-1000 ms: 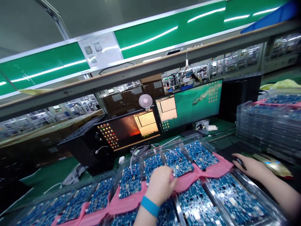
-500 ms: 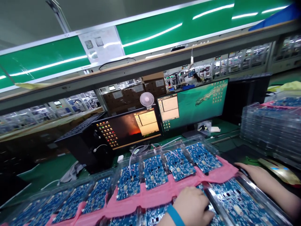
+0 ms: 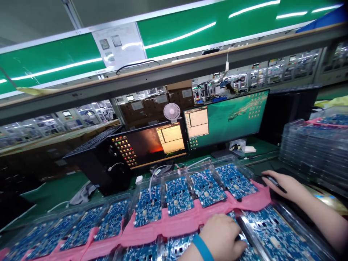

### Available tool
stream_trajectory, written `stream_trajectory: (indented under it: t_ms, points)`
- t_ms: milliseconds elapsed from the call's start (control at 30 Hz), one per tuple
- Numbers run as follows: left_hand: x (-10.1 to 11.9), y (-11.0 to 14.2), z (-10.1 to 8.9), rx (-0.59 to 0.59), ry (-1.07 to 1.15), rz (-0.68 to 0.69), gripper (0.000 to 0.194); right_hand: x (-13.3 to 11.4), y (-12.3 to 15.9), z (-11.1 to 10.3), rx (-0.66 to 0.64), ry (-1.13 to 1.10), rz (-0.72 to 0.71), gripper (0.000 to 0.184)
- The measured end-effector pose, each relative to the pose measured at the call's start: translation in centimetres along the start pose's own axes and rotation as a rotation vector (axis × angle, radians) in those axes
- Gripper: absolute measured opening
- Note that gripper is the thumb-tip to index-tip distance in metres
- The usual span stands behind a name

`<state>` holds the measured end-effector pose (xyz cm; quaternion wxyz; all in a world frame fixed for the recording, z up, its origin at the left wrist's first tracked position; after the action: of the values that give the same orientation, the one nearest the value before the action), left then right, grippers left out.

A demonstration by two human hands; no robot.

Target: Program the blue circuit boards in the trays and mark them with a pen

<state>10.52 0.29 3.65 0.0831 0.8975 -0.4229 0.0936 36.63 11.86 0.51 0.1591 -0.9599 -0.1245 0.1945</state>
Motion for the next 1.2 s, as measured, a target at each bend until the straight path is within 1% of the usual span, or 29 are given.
stream_trajectory:
  t_ms: [67,100,133,200,233,267,333,367,400,467,533,600,700,800,867,1000,1100,1200]
  points:
    - [-0.2,0.1,-0.3,-0.004,0.053,-0.049,0.022,-2.2,-1.8,-1.5,-0.07,-0.058,0.003,0.035]
    - [-0.4,0.1,-0.5,0.006,0.083,-0.089,0.021,-3.5,-2.5,-2.3,-0.075,-0.096,0.011,0.036]
    - [-0.7,0.3,-0.7,0.032,0.115,-0.134,0.021,-4.9,-3.2,-3.1,-0.056,-0.146,0.034,0.038]
    - [-1.5,0.7,-1.5,0.144,0.187,-0.232,0.024,-8.0,-4.0,-3.9,-0.04,-0.303,0.103,0.042]
    - [-2.1,1.1,-2.0,0.228,0.216,-0.286,0.029,-9.8,-4.1,-3.8,-0.065,-0.397,0.129,0.041]
    - [-2.7,1.6,-2.6,0.318,0.236,-0.341,0.035,-11.8,-4.2,-3.4,-0.102,-0.479,0.122,0.039]
    - [-4.1,2.5,-3.4,0.466,0.246,-0.451,0.046,-16.0,-3.9,-2.2,-0.159,-0.616,0.064,0.035]
    - [-4.6,2.9,-3.6,0.505,0.24,-0.491,0.049,-17.9,-3.7,-1.4,-0.192,-0.688,0.031,0.035]
    - [-5.1,3.1,-3.8,0.516,0.235,-0.509,0.051,-19.5,-3.4,-0.4,-0.22,-0.754,0.017,0.034]
    - [-5.5,3.0,-3.8,0.487,0.242,-0.494,0.05,-21.6,-2.8,1.7,-0.269,-0.82,0.015,0.032]
    - [-5.6,2.8,-3.6,0.449,0.264,-0.468,0.042,-22.3,-2.4,3.6,-0.3,-0.844,0.047,0.031]
    - [-5.5,2.7,-3.5,0.423,0.27,-0.477,0.034,-22.1,-2.1,5.0,-0.328,-0.863,0.084,0.031]
    - [-5.3,2.4,-3.1,0.352,0.242,-0.491,0.031,-21.4,-1.7,6.0,-0.375,-0.883,0.102,0.032]
    - [-5.2,2.0,-2.7,0.272,0.216,-0.501,0.033,-21.1,-1.4,6.1,-0.416,-0.893,0.09,0.031]
    - [-5.3,1.9,-2.5,0.242,0.215,-0.521,0.035,-21.1,-1.2,6.1,-0.453,-0.902,0.082,0.029]
    - [-5.7,1.8,-2.5,0.22,0.221,-0.563,0.038,-21.4,-1.0,6.2,-0.547,-0.938,0.061,0.025]
    - [-5.8,1.7,-2.5,0.195,0.224,-0.599,0.039,-21.5,-1.1,5.8,-0.603,-0.961,0.014,0.022]
    - [-5.6,1.6,-2.5,0.189,0.248,-0.598,0.04,-21.4,-1.2,5.4,-0.657,-0.975,-0.031,0.021]
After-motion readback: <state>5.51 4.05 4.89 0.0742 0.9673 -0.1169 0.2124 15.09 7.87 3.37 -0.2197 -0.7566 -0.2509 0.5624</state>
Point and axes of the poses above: each hand's wrist, its own y-axis away from the middle knuckle, its own z-axis out of the palm, x = y × z, the point moved 6 cm from there along -y, towards the middle knuckle, and after that the axes turned 8 degrees about -x, right-handed, at the moved point
